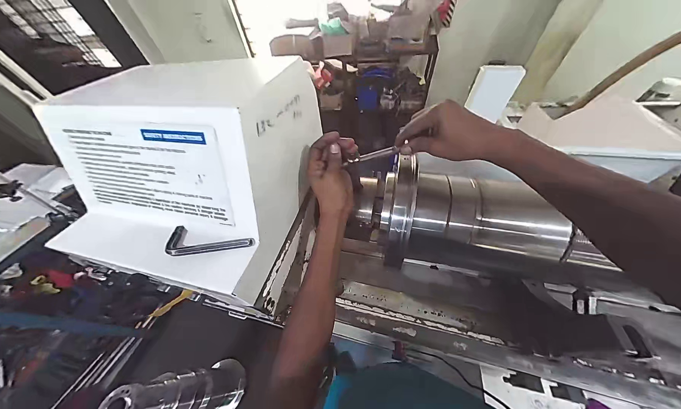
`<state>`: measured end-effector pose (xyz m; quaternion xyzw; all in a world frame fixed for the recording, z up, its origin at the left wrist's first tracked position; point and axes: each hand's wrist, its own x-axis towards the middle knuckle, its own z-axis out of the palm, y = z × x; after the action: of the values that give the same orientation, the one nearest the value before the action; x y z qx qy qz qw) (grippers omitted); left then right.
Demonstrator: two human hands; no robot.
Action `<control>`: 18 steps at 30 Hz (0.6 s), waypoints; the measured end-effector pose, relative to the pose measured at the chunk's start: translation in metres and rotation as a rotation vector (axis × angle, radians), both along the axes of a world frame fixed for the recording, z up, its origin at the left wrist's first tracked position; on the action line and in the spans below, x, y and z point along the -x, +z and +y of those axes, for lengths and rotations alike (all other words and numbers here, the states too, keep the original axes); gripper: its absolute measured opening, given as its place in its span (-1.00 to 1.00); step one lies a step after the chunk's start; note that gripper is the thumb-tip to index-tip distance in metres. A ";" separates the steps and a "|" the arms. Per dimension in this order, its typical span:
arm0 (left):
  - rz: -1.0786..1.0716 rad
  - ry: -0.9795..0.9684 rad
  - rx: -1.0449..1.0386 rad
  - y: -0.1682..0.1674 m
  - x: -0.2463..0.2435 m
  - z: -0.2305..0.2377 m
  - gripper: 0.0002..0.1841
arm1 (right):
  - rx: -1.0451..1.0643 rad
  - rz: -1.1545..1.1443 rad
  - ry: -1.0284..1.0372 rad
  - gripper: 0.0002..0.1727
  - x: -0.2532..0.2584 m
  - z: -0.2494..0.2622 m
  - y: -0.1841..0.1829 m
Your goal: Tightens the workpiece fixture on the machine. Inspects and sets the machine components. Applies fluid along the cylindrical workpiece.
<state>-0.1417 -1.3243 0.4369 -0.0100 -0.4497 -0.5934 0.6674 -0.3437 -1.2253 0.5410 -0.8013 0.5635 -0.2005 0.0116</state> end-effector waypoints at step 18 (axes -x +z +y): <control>-0.769 0.381 0.185 0.009 -0.023 -0.015 -0.64 | -0.252 0.321 -0.317 -0.71 -0.096 0.043 0.015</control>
<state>-0.1190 -1.3396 0.4462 0.2352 -0.7105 -0.3775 0.5453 -0.2481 -1.1823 0.5564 -0.7169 0.6971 0.0017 -0.0099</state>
